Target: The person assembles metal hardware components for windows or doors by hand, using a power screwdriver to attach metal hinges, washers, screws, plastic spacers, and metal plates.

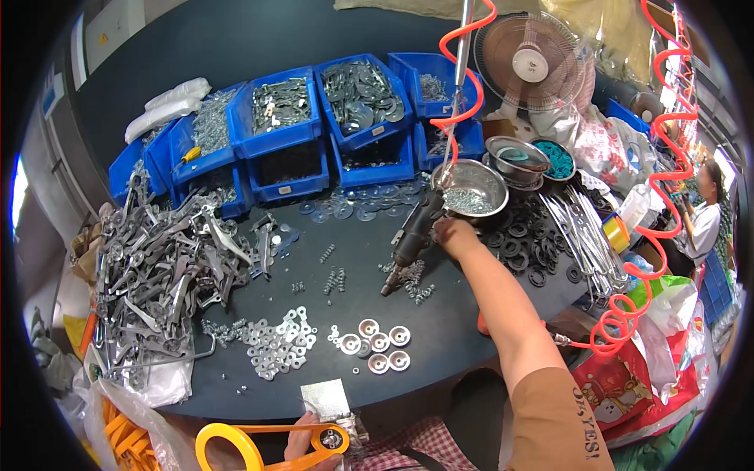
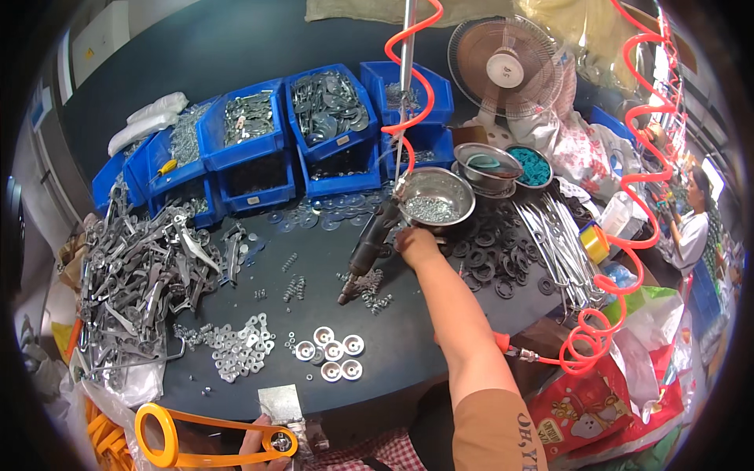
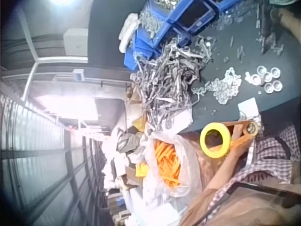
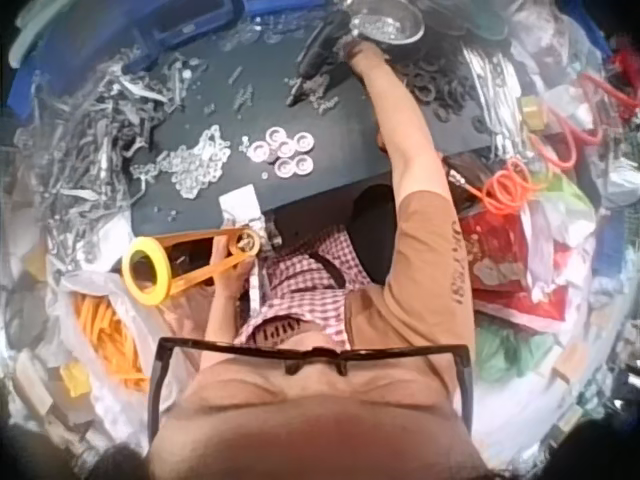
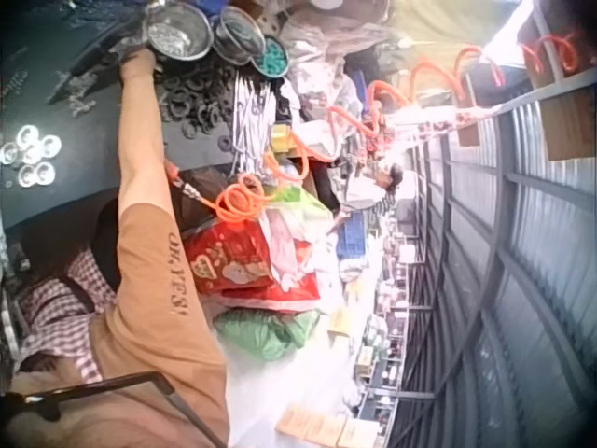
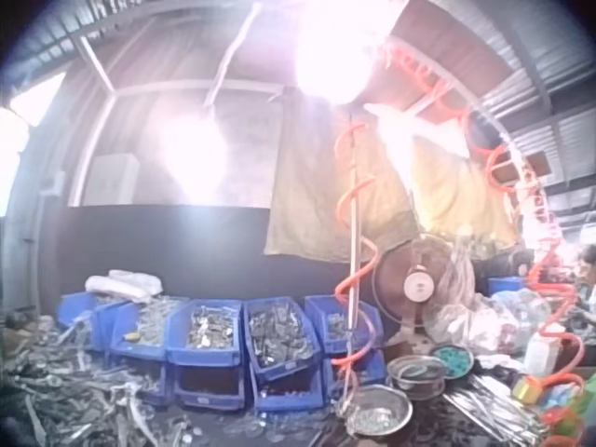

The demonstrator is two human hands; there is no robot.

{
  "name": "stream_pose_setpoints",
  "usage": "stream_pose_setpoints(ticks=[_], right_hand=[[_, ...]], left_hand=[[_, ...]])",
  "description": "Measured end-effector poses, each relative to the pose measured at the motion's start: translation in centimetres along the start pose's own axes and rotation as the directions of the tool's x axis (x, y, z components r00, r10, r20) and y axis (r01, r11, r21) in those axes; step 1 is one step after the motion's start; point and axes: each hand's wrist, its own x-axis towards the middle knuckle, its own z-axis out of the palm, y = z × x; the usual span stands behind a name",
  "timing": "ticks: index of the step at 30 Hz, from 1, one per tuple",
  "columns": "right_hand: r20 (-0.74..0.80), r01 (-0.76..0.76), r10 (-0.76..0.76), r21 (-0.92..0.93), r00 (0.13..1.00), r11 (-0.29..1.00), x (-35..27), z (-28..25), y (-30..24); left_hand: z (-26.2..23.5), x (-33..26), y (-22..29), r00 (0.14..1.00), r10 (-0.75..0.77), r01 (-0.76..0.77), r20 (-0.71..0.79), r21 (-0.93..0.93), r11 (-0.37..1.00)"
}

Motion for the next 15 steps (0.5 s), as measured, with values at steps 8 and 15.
stream_pose_setpoints(ticks=[8,15], right_hand=[[0.114,-0.268,0.327,0.838,0.938,0.475,-9.7,-8.2,-4.5],[0.443,-0.407,-0.461,0.895,0.769,0.181,-19.1,-12.0,-21.9]], left_hand=[[-0.7,-1.4,-1.7,0.986,-0.108,0.104,0.125,0.043,0.994],[-1.6,-0.6,-0.7,0.974,-0.101,0.099,0.201,0.021,0.995]])
